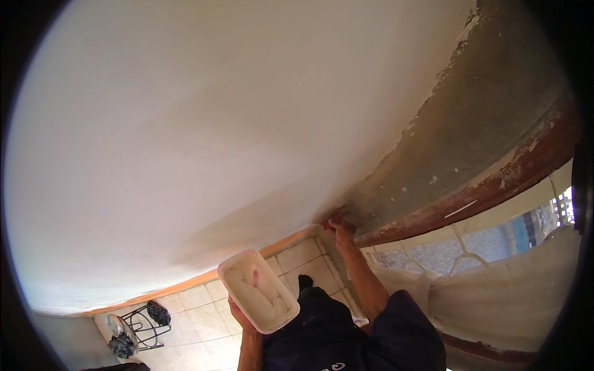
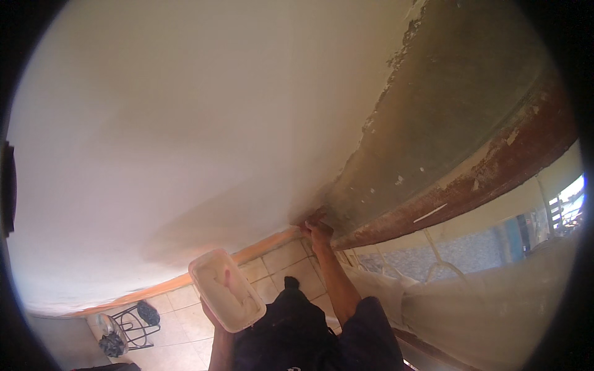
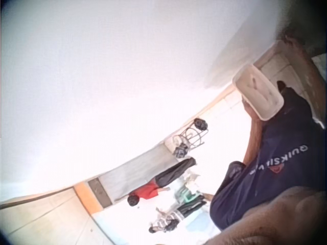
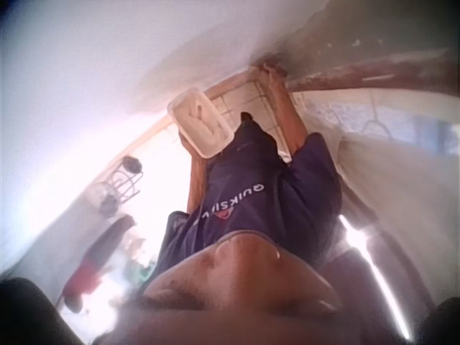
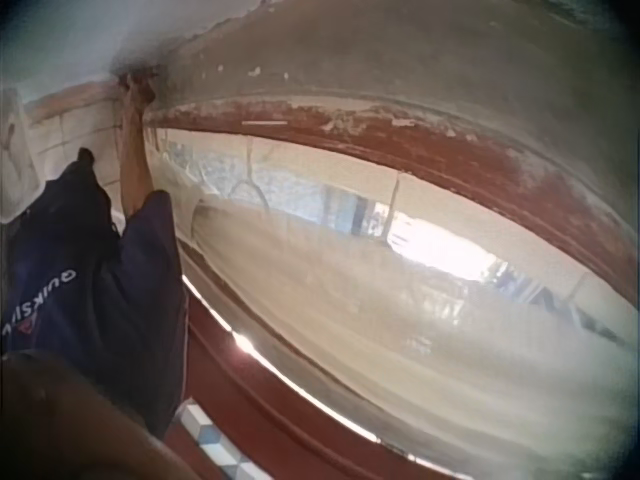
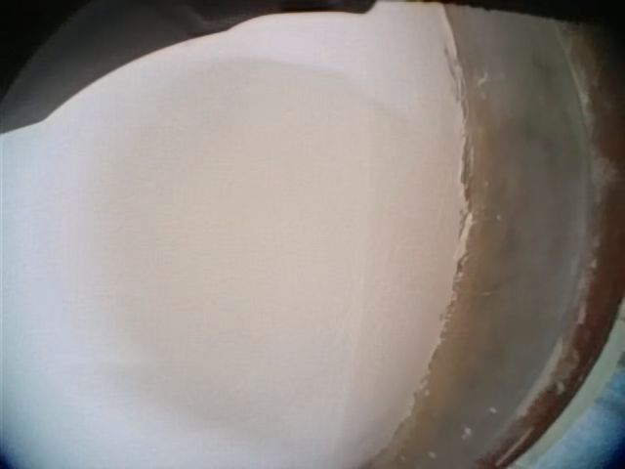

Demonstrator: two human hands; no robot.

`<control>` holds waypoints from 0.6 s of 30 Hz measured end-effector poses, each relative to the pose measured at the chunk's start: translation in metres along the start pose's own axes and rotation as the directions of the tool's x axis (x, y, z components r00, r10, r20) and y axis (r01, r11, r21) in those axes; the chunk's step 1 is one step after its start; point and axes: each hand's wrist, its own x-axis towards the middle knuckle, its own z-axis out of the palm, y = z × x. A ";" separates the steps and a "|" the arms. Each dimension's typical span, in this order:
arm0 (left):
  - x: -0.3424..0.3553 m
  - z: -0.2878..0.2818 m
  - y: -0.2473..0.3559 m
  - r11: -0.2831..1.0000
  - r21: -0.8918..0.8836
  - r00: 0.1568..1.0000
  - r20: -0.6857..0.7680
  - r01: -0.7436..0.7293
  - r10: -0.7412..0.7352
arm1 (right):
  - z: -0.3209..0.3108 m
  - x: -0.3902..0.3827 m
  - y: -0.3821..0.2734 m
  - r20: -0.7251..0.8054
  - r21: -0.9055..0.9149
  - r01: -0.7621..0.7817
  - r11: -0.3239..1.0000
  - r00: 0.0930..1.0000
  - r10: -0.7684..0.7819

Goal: The person applies plaster to the corner and upper edges of a wall using a hand spreader tool, frequently reloading the tool from a small container.

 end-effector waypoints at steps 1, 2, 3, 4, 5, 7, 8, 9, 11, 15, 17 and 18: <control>0.000 0.000 -0.002 1.000 -0.005 1.000 -0.004 0.004 -0.004 | -0.001 0.000 -0.003 -0.013 -0.006 0.045 0.999 0.999 -0.045; 0.000 -0.002 -0.004 1.000 -0.009 1.000 -0.009 0.007 -0.007 | -0.002 -0.001 -0.005 -0.026 -0.012 0.090 0.996 0.996 -0.090; 0.000 -0.004 -0.004 0.998 0.056 0.999 0.046 0.009 -0.012 | -0.003 -0.002 -0.008 -0.045 -0.018 0.133 0.991 0.990 -0.134; 0.001 -0.009 -0.003 0.993 0.121 0.995 0.097 -0.004 -0.008 | 0.006 -0.013 -0.018 -0.050 -0.008 0.134 0.991 0.990 -0.135; 0.001 -0.012 -0.003 0.991 0.133 0.992 0.122 -0.005 -0.011 | 0.015 -0.026 -0.029 -0.055 0.002 0.135 0.991 0.989 -0.135; 0.000 -0.014 -0.003 0.995 0.103 0.987 0.158 0.018 -0.034 | 0.020 -0.037 -0.045 -0.038 0.023 0.144 0.989 0.989 -0.143; -0.001 -0.013 -0.004 0.997 0.062 0.985 0.164 0.037 -0.047 | 0.017 -0.038 -0.050 -0.010 0.031 0.145 0.989 0.989 -0.145; -0.002 -0.010 -0.004 0.997 0.060 0.985 0.164 0.040 -0.049 | 0.015 -0.039 -0.056 0.016 0.040 0.149 0.988 0.989 -0.149; -0.007 -0.001 -0.001 0.998 0.054 0.987 0.156 0.038 -0.046 | 0.025 -0.058 -0.072 0.058 0.038 0.198 0.979 0.978 -0.200; -0.013 0.012 0.002 0.993 -0.053 0.992 0.078 0.106 -0.101 | 0.053 -0.112 -0.115 0.032 -0.013 0.300 0.954 0.954 -0.299; -0.014 0.015 0.001 0.993 -0.063 0.992 0.079 0.104 -0.099 | 0.059 -0.127 -0.135 0.045 0.019 0.335 0.942 0.941 -0.335; -0.012 0.005 0.000 0.995 0.003 0.983 0.157 0.096 -0.095 | 0.061 -0.136 -0.147 0.047 0.038 0.353 0.935 0.934 -0.355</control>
